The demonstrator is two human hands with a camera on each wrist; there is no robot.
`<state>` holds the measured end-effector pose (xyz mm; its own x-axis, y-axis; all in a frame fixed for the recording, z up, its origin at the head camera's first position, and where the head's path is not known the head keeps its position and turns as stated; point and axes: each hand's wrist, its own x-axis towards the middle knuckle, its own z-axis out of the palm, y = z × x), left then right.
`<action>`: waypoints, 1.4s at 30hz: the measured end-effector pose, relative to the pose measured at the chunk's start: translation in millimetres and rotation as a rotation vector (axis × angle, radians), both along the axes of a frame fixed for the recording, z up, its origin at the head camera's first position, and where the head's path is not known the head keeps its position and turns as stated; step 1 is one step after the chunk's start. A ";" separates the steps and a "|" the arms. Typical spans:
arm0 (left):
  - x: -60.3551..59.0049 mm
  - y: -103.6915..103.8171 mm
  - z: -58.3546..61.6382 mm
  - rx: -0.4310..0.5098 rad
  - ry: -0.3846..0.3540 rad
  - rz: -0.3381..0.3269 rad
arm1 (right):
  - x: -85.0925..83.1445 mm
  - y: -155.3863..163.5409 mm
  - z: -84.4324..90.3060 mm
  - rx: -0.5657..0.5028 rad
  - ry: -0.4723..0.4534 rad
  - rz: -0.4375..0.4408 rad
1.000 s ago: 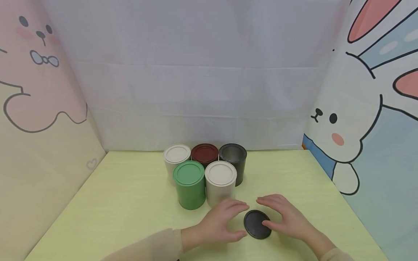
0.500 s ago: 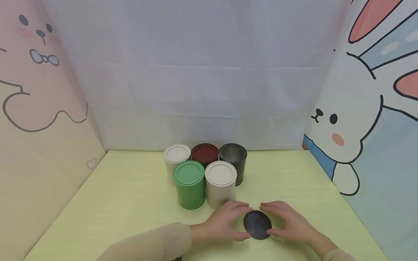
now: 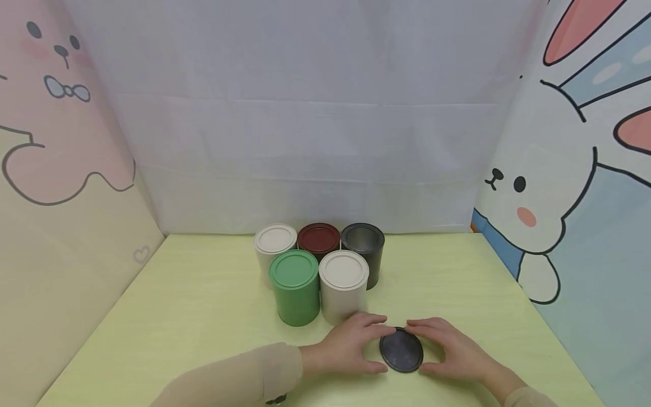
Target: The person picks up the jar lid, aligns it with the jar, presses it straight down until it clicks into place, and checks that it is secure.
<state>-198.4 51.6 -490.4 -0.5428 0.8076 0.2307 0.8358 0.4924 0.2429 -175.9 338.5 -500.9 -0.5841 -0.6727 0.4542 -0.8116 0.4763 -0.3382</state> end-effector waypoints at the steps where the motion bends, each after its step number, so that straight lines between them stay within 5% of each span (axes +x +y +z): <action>1: -0.6 0.4 -0.1 -0.008 -0.001 -0.001 | -0.2 0.3 -0.5 0.002 0.000 0.003; 33: -6.9 10.4 -1.5 -0.126 0.092 -0.033 | -2.6 -1.8 -8.6 0.022 0.062 0.028; 42: -7.2 10.5 -1.5 -0.126 0.054 -0.021 | -1.3 -4.7 -6.9 0.032 0.077 0.016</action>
